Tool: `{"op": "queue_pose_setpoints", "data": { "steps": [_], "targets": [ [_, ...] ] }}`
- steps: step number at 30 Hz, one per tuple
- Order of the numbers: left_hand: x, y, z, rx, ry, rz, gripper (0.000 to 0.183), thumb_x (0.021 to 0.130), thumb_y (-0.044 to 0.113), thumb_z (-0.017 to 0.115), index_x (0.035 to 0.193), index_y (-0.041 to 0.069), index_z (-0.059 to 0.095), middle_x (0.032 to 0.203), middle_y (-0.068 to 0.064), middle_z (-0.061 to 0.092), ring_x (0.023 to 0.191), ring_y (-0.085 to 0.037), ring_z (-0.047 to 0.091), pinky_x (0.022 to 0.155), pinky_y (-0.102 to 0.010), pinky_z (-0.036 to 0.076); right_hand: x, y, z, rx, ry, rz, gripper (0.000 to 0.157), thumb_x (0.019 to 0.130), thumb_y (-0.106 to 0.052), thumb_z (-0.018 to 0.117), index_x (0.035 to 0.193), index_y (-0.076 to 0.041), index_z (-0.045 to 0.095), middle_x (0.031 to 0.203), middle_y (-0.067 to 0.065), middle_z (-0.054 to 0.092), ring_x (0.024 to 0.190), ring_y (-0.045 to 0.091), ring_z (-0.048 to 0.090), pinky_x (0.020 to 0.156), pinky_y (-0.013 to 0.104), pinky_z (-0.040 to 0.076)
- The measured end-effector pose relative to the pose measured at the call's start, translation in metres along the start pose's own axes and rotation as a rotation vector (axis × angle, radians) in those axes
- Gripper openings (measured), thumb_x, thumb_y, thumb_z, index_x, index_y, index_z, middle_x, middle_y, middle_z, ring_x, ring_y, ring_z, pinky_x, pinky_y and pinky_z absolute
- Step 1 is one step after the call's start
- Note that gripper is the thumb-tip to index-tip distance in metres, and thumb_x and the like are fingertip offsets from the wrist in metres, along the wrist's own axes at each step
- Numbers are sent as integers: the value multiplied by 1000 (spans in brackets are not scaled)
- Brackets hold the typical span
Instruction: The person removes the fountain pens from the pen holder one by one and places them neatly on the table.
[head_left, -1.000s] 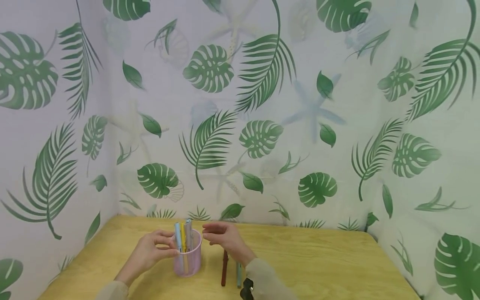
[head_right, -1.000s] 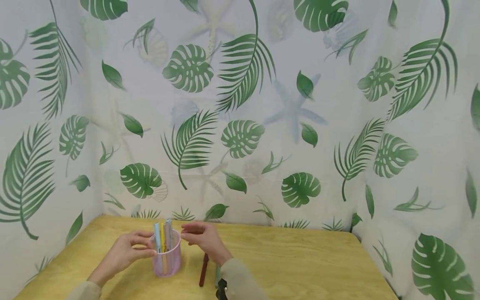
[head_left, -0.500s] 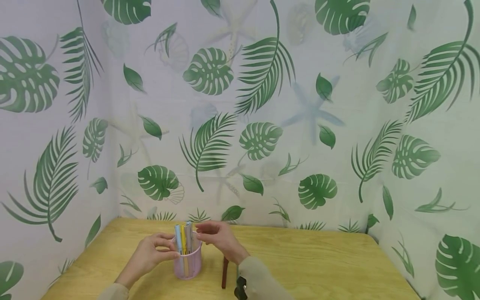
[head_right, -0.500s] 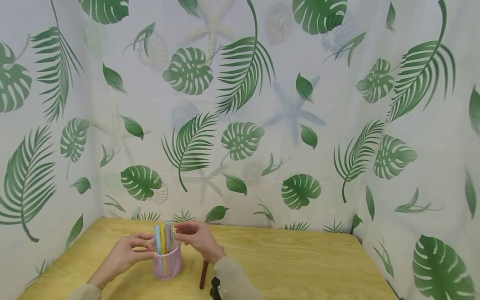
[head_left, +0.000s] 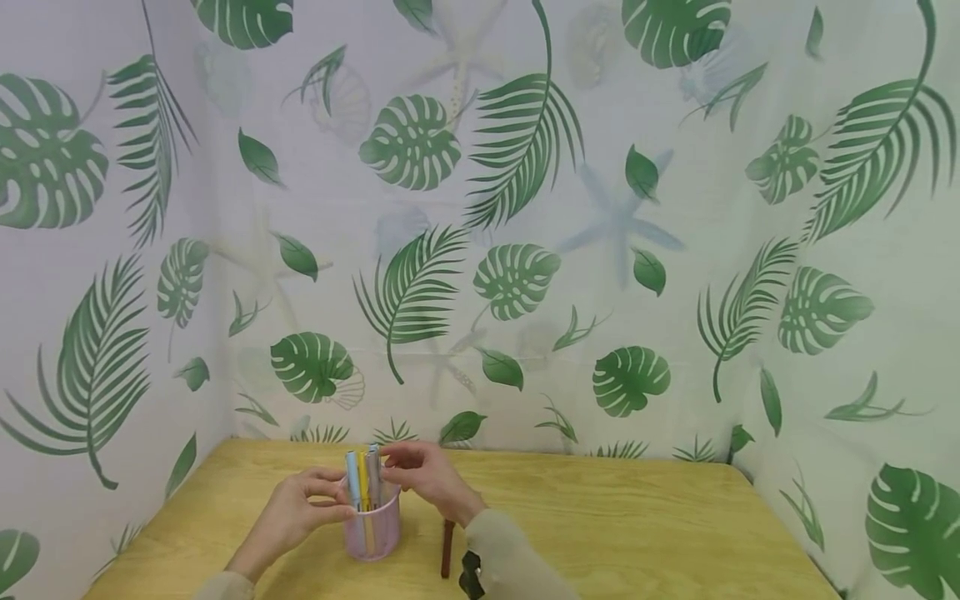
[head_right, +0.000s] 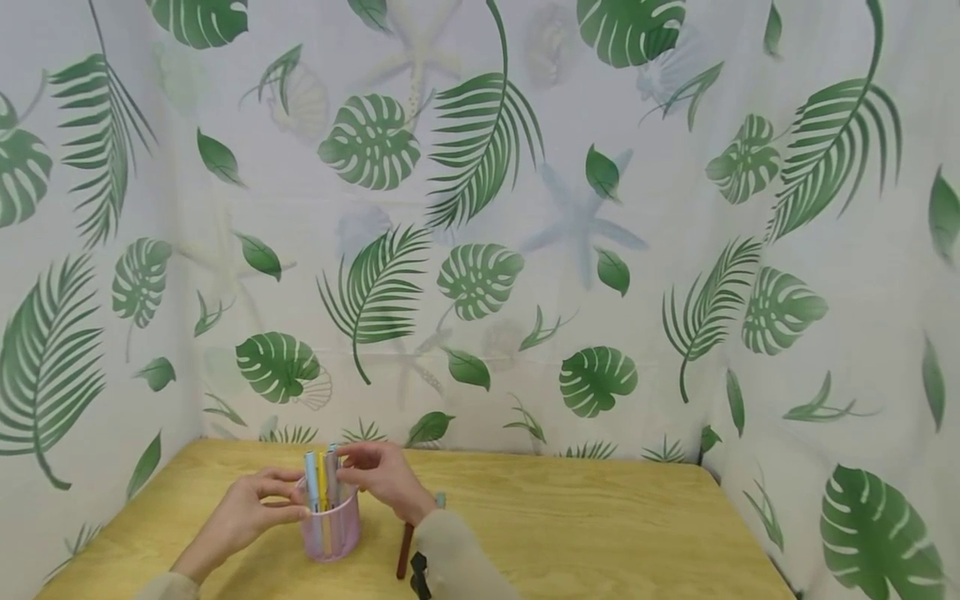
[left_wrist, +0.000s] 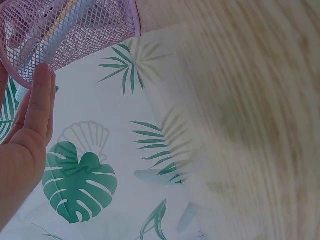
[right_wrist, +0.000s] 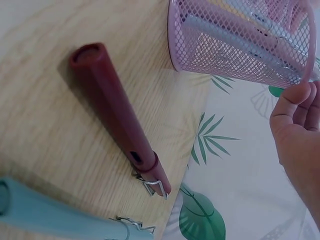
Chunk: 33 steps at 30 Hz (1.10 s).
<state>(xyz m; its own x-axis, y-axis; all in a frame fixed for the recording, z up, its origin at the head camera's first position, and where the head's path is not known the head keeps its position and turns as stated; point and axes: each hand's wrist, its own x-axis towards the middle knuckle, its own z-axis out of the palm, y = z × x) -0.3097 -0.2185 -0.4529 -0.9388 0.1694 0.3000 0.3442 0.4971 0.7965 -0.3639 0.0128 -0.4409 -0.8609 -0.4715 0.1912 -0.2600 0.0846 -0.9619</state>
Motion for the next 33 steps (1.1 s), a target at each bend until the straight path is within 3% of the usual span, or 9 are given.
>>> {"op": "queue_pose_setpoints", "data": {
  "steps": [12,21,28,33],
  "targets": [
    [4,3,-3,31,-15,9,18,75,26,85,78,13,73,124,-17,64,117,-41,58,82,-31,63,6,0,2,-27,11,-6,29,91,-10,69,120,-12,69,95,5,63,81,12,57,64,24,48],
    [5,-1,-1,30,-1,24,16,74,24,85,75,13,73,122,-19,65,116,-42,59,81,-29,63,10,-3,6,-71,30,25,34,91,-9,69,125,-16,67,101,5,63,81,13,58,64,26,52],
    [3,-1,-1,25,4,17,17,74,24,85,75,13,73,123,-19,65,116,-43,59,81,-31,63,13,-5,13,-128,51,33,32,91,-3,66,123,-9,67,105,12,62,79,14,55,60,24,50],
    [2,-2,0,1,6,6,16,74,22,85,75,13,73,123,-19,64,117,-42,59,81,-29,63,14,-2,13,-105,49,39,29,92,-6,66,121,-9,67,107,9,63,80,15,56,61,25,51]
  ]
}}
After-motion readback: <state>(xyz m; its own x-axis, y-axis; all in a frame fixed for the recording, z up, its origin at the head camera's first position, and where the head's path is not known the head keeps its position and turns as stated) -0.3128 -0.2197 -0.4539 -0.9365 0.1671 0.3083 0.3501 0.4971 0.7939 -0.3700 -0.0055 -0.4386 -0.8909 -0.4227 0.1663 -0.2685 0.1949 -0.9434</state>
